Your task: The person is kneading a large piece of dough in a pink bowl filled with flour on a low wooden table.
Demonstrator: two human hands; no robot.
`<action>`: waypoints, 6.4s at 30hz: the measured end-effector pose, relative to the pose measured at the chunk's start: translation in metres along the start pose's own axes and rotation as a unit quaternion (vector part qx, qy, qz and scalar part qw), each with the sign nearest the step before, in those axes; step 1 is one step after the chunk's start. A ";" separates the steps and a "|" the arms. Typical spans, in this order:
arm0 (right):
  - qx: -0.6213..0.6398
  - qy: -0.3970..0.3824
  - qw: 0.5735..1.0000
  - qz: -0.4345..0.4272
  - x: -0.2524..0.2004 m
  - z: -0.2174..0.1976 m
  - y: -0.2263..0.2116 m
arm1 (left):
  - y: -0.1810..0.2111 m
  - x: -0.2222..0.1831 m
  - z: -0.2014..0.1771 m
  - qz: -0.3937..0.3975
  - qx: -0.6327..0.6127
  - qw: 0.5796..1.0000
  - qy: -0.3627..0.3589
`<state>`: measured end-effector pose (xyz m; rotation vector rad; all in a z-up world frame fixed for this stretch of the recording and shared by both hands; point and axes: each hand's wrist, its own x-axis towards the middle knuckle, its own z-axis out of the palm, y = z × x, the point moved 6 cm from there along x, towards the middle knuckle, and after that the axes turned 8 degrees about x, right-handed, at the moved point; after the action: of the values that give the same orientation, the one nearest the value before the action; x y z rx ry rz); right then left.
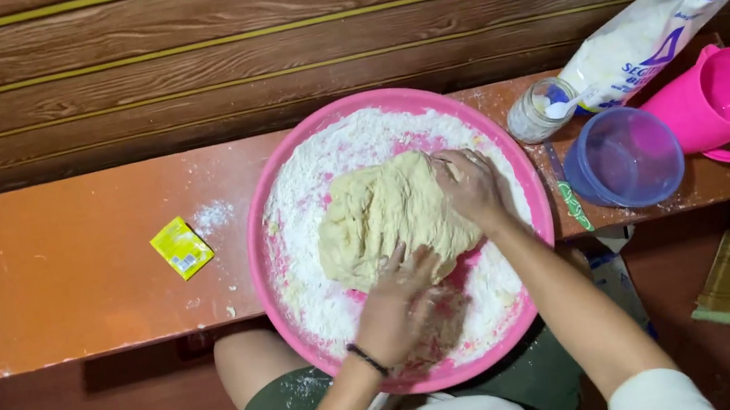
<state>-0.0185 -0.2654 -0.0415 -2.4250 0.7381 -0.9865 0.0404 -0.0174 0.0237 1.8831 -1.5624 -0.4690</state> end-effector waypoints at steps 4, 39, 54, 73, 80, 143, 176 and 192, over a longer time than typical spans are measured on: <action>0.076 -0.137 0.961 0.230 0.028 -0.062 -0.073 | -0.051 -0.017 -0.073 -0.150 -0.110 0.963 0.197; 0.366 -0.132 0.831 0.398 0.018 -0.103 -0.108 | -0.078 0.043 -0.054 -0.072 0.038 0.978 0.191; 0.099 -0.097 0.863 0.485 -0.020 -0.068 -0.069 | -0.028 0.041 0.002 -0.085 0.301 0.950 -0.018; -0.129 -0.054 0.988 0.068 0.015 -0.017 -0.213 | -0.031 0.050 -0.011 -0.166 0.258 0.950 -0.064; -0.111 -0.161 0.980 0.030 -0.007 0.020 -0.158 | -0.043 0.014 -0.060 -0.214 0.202 0.954 -0.052; 0.040 -0.176 0.973 0.145 -0.073 0.000 -0.183 | -0.111 0.050 -0.070 -0.412 0.113 0.904 -0.002; 0.036 -0.182 0.974 0.130 0.042 -0.085 -0.076 | 0.101 0.082 0.115 -0.084 0.398 0.906 -0.114; 0.177 -0.144 0.973 0.040 0.011 -0.025 -0.093 | 0.065 0.074 -0.043 -0.101 0.094 0.966 0.218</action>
<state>-0.0007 -0.2050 0.0321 -2.1442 0.5036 -0.6505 0.0368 -0.0836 0.1076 2.1237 -1.1627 0.0187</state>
